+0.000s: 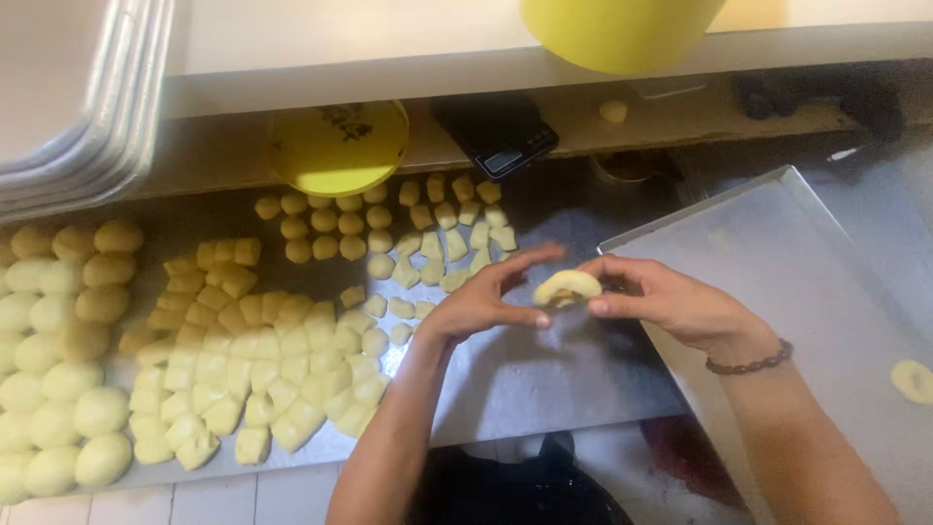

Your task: The recorder shapes portions of dough into rings and places them onto a baking tray.

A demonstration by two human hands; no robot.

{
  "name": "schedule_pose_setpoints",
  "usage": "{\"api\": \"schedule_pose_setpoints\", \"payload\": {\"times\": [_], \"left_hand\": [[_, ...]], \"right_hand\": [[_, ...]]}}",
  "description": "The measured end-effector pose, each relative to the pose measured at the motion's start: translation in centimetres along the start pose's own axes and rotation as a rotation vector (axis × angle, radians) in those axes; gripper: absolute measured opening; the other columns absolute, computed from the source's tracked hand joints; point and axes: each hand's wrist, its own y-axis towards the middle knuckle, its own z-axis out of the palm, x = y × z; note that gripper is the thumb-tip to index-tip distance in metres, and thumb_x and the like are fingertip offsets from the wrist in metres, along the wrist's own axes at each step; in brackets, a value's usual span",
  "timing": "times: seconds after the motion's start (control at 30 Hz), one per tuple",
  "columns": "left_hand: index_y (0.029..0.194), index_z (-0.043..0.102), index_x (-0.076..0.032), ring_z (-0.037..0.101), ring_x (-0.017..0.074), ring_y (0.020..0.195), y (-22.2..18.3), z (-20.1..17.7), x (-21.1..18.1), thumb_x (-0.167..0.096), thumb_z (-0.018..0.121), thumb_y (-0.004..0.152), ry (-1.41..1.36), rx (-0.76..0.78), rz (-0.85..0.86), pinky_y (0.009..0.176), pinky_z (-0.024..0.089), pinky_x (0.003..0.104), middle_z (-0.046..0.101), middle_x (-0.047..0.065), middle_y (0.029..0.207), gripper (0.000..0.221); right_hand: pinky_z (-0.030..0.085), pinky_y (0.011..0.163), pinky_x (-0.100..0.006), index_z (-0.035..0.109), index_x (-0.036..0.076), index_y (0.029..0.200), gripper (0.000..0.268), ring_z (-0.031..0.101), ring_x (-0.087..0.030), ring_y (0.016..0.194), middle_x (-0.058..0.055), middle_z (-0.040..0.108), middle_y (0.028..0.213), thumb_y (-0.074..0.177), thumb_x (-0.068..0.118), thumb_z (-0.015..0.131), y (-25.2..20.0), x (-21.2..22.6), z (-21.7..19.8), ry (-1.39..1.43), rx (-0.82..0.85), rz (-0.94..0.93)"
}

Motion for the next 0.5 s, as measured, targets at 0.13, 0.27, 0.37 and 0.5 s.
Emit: {"api": "schedule_pose_setpoints", "payload": {"times": [0.13, 0.27, 0.37, 0.5], "left_hand": [[0.160, 0.034, -0.005, 0.043, 0.0340, 0.141, 2.9, 1.6, -2.8, -0.008, 0.090, 0.079, 0.171, -0.056, 0.152, 0.113, 0.038, 0.043, 0.046, 0.025, 0.153, 0.099], [0.160, 0.041, -0.011, 0.069, 0.0163, 0.107, 3.8, 2.1, -1.1, -0.015, 0.078, 0.085, -0.093, -0.018, -0.225, 0.103, 0.052, 0.034, 0.076, 0.007, 0.113, 0.084], [0.143, 0.060, -0.006, 0.070, 0.0170, 0.104, 4.0, 2.2, -1.1, -0.014, 0.079, 0.086, -0.134, 0.001, -0.342, 0.099, 0.054, 0.034, 0.077, 0.008, 0.110, 0.060], [0.124, 0.074, -0.006, 0.071, 0.0182, 0.106, 3.9, 2.5, -1.4, -0.020, 0.078, 0.091, -0.290, -0.233, -0.380, 0.098, 0.056, 0.034, 0.077, 0.008, 0.113, 0.036]], "right_hand": [[0.051, 0.090, -0.030, 0.071, 0.006, 0.117, 0.036, 0.065, -0.014, 0.101, -0.003, 0.075, 0.105, 0.088, 0.027, 0.071, -0.6, 1.6, 0.1, -0.308, -0.162, 0.032], [0.055, 0.082, -0.033, 0.067, 0.007, 0.121, 0.036, 0.070, -0.016, 0.092, -0.004, 0.074, 0.095, 0.088, 0.021, 0.072, -1.4, 2.2, 0.0, -0.441, -0.427, -0.037], [0.054, 0.082, -0.037, 0.055, 0.011, 0.143, 0.055, 0.068, -0.021, 0.094, -0.012, 0.071, 0.098, 0.092, 0.015, 0.074, -1.2, -1.7, -1.5, -0.138, -0.394, -0.069], [0.048, 0.103, -0.033, 0.067, -0.002, 0.130, 0.045, 0.065, -0.017, 0.115, -0.006, 0.074, 0.120, 0.089, 0.015, 0.072, -0.6, -4.9, -1.6, 0.189, -0.105, 0.011]]}}
